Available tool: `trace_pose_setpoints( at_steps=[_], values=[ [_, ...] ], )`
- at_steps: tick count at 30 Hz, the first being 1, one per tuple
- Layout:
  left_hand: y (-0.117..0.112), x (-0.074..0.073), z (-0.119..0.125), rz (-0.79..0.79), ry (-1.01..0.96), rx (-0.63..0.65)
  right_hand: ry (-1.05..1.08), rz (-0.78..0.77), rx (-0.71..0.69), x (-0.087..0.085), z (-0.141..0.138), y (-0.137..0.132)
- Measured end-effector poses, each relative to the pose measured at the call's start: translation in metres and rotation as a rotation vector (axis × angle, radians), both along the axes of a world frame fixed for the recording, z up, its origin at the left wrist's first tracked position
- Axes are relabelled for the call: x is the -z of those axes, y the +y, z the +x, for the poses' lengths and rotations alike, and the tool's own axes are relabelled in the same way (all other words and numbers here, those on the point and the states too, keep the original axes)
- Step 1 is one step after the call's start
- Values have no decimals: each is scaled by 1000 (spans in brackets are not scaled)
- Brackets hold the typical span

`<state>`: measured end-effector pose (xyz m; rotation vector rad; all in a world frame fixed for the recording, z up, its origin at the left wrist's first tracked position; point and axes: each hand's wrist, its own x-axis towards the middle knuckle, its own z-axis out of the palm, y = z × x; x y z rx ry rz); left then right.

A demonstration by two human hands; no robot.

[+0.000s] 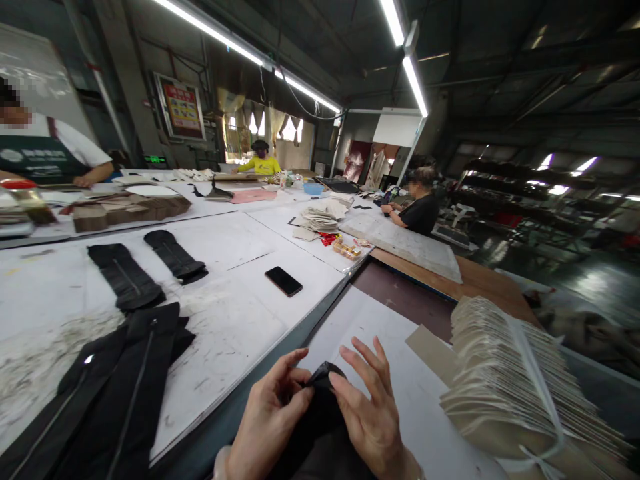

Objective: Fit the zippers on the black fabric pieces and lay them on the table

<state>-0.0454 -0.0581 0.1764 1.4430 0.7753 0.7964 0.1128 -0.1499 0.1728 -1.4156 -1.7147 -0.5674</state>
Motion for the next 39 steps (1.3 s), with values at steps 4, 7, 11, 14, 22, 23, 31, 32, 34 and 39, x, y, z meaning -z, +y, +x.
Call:
trace_pose_setpoints(
  at_steps=[4, 7, 11, 14, 22, 23, 31, 32, 34, 39],
  values=[
    [2, 1, 0, -13, -10, 12, -68, -15, -34, -1, 9, 0],
    [3, 2, 1, -21, -5, 24, -93, -35, -70, -4, 14, 1],
    [5, 2, 3, 0, 4, 44, -25, -74, -100, -11, 15, 5],
    [6, 1, 6, 3, -14, 52, 81, -144, -114, -18, 13, 8],
    [8, -2, 14, -19, -21, 87, 526, -513, -180, -45, 16, 13],
    [8, -2, 14, -8, -9, 92, 565, -547, -190, -49, 17, 14],
    [11, -8, 13, 99, 37, 116, 752, -701, -202, -62, 22, 22],
    [11, -9, 12, 119, 48, 115, 771, -716, -192, -62, 22, 23],
    [11, -10, 12, 157, 68, 111, 803, -734, -181, -63, 23, 24],
    [9, -18, 15, 171, 84, 125, 873, -755, -222, -65, 24, 28]
  ],
)
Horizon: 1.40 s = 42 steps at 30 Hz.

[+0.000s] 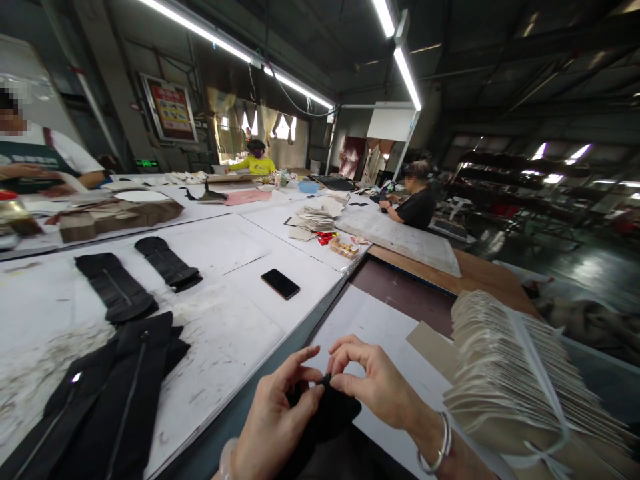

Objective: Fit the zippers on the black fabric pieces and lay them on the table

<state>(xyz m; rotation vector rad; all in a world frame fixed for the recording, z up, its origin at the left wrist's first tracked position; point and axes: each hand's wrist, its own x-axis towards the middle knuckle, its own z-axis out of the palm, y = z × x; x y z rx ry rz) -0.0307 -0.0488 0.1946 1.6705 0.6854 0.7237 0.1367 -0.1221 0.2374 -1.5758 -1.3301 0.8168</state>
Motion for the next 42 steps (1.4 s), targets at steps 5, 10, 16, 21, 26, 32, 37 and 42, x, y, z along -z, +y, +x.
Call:
trace_pose_setpoints(
  at_steps=[5, 10, 16, 21, 26, 32, 37, 42],
  values=[
    [1, -8, 1, -99, -18, 77, 122, -68, -11, 1, 1, 3],
    [13, -14, -6, -71, 90, 138, 240, -117, -11, 7, -2, 7],
    [29, -29, -10, -236, 21, 179, 304, 100, 76, 23, -14, 11],
    [36, -45, -16, -233, 61, 186, 449, 205, 186, 41, -31, 3],
    [39, -56, -24, -196, 117, 192, 552, 195, 225, 51, -46, 2],
    [35, -62, -28, -132, 198, 191, 635, 183, 227, 52, -54, 9],
    [35, -72, -28, -40, 273, 195, 599, 192, 231, 44, -57, 11],
    [35, -79, -27, 66, 339, 204, 477, 232, 242, 41, -57, 14]
  ],
)
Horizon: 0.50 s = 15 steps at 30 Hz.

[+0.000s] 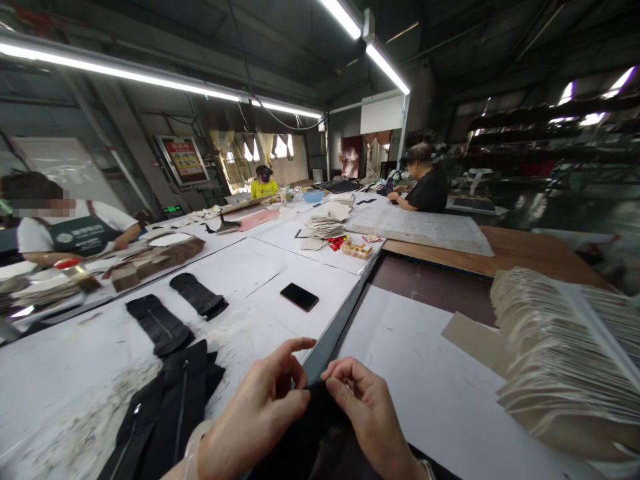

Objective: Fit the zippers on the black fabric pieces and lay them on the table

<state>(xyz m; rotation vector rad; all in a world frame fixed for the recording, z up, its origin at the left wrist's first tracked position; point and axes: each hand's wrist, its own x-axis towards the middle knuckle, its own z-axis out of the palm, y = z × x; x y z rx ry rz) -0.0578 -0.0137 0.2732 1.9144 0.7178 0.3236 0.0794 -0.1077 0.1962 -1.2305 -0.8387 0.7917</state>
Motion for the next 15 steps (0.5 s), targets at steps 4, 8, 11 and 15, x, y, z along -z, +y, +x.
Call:
trace_pose_setpoints(
  at_steps=[4, 8, 11, 15],
  values=[
    [1, 0, -2, 55, 28, 17, -53, 10, 23, 0, -2, 1],
    [3, -6, -3, 156, 65, 43, -95, 28, 74, 0, -7, 1],
    [4, -14, -1, 271, 137, 97, -130, 45, 100, 0, -9, 1],
    [5, -19, 1, 448, 201, 139, -122, 80, 104, 3, -12, 3]
  ],
)
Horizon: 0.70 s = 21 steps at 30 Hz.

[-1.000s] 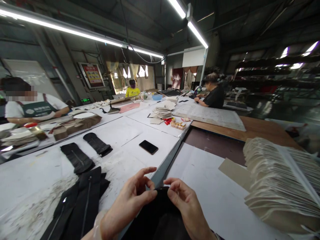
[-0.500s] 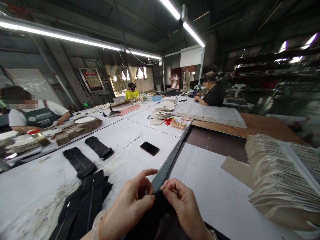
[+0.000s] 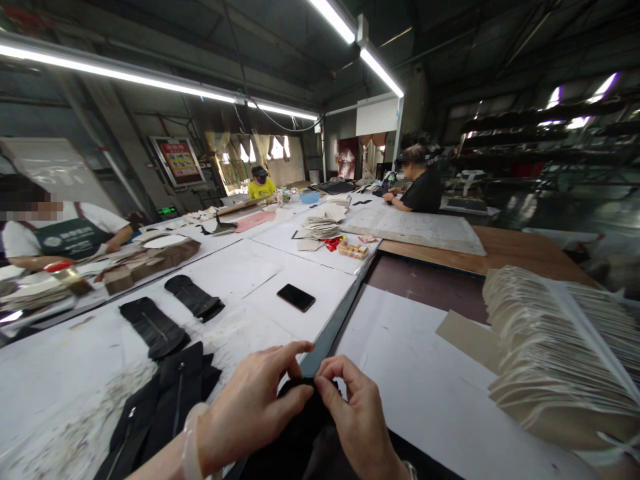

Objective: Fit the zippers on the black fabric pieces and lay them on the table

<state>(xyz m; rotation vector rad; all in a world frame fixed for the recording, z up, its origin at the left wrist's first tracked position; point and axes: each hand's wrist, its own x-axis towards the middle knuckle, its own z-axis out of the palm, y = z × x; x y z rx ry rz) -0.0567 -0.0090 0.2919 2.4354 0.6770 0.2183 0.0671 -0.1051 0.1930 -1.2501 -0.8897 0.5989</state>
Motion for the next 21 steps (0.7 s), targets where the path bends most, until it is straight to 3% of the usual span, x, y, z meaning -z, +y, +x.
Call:
trace_pose_setpoints(
  at_steps=[6, 12, 16, 21],
  values=[
    [7, 2, -3, 51, -30, 0, 243, 126, -2, 10, -6, -2],
    [10, 1, -11, 3, -71, -9, 239, 108, -4, 19, -9, -5],
    [10, 2, -12, -18, -85, 14, 193, 37, -16, 14, -6, -5],
    [8, 2, -14, -15, -131, 82, 334, -10, -84, 3, -7, -4]
  ],
)
